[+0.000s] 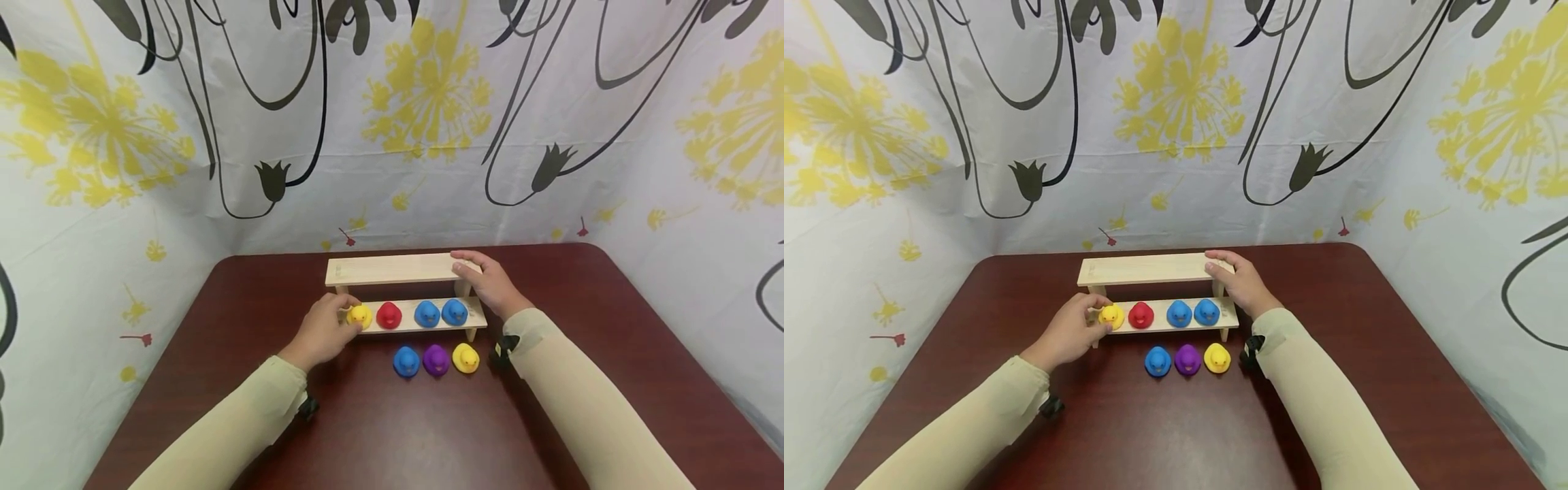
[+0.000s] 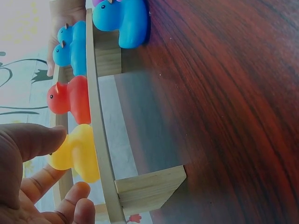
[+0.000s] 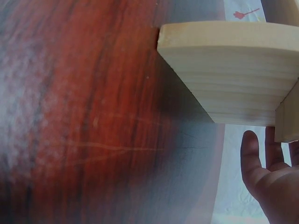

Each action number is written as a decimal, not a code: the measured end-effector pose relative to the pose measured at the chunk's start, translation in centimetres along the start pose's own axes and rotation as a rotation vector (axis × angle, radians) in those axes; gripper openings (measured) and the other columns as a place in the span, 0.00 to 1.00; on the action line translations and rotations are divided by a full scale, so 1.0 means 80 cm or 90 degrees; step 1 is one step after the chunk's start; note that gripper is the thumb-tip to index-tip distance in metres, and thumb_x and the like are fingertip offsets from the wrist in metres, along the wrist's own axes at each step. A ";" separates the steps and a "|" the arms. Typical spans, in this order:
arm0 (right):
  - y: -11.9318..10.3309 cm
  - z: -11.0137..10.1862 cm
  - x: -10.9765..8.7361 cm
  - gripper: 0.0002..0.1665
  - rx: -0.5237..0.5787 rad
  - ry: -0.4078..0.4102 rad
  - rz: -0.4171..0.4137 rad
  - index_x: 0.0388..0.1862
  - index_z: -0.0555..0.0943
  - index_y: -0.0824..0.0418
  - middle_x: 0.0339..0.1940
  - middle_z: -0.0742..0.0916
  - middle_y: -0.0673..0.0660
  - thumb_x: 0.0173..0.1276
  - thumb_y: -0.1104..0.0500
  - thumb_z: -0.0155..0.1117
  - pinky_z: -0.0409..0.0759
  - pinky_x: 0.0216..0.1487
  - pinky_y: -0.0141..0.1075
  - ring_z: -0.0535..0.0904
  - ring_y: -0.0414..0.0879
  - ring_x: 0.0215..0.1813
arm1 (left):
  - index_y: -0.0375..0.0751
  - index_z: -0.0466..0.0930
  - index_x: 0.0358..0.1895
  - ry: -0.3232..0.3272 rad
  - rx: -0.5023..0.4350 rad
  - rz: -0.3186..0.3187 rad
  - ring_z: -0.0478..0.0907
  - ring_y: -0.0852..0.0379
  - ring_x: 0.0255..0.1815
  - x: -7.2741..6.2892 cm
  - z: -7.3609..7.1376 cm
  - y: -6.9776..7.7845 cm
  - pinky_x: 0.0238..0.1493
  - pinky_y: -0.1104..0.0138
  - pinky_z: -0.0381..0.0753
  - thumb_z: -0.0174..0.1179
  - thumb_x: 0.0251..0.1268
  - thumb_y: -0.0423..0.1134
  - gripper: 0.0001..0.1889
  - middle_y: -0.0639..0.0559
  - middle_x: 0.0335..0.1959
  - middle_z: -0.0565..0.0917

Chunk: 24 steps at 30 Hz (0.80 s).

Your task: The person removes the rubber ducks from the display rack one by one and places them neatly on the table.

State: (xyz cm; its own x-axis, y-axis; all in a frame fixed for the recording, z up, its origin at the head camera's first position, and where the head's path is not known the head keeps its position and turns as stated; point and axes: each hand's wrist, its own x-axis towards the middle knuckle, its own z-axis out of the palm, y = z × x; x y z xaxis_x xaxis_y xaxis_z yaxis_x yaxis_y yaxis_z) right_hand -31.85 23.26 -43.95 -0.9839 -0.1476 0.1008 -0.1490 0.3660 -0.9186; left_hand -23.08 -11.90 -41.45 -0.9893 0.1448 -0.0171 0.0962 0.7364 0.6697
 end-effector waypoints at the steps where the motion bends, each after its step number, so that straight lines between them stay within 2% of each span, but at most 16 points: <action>1: 0.000 0.000 0.000 0.31 0.000 -0.001 -0.001 0.75 0.76 0.53 0.81 0.72 0.57 0.80 0.41 0.62 0.61 0.80 0.61 0.65 0.58 0.81 | 0.47 0.83 0.61 0.001 0.000 -0.001 0.76 0.46 0.59 0.000 0.000 0.000 0.62 0.49 0.81 0.72 0.68 0.43 0.20 0.46 0.61 0.78; 19: 0.006 0.001 0.002 0.30 0.021 0.008 -0.007 0.73 0.78 0.54 0.79 0.73 0.57 0.79 0.43 0.64 0.60 0.81 0.60 0.65 0.58 0.80 | 0.49 0.83 0.60 0.019 0.002 0.007 0.75 0.47 0.58 -0.001 0.000 0.000 0.61 0.50 0.80 0.73 0.68 0.44 0.19 0.48 0.60 0.79; 24: 0.005 0.002 0.002 0.30 0.021 0.010 -0.009 0.73 0.78 0.55 0.79 0.74 0.57 0.79 0.44 0.64 0.61 0.81 0.60 0.66 0.58 0.80 | 0.50 0.84 0.58 0.028 -0.011 0.026 0.75 0.48 0.59 -0.004 -0.002 0.005 0.63 0.51 0.80 0.74 0.66 0.44 0.19 0.50 0.59 0.80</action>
State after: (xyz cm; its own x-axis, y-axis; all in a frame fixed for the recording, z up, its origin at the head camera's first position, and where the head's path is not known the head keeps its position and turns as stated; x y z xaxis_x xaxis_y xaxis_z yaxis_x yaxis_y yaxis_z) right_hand -32.03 23.26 -44.31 -0.9831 -0.1377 0.1203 -0.1604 0.3336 -0.9290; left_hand -22.73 -11.79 -41.08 -0.9885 0.1451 0.0422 0.1346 0.7189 0.6819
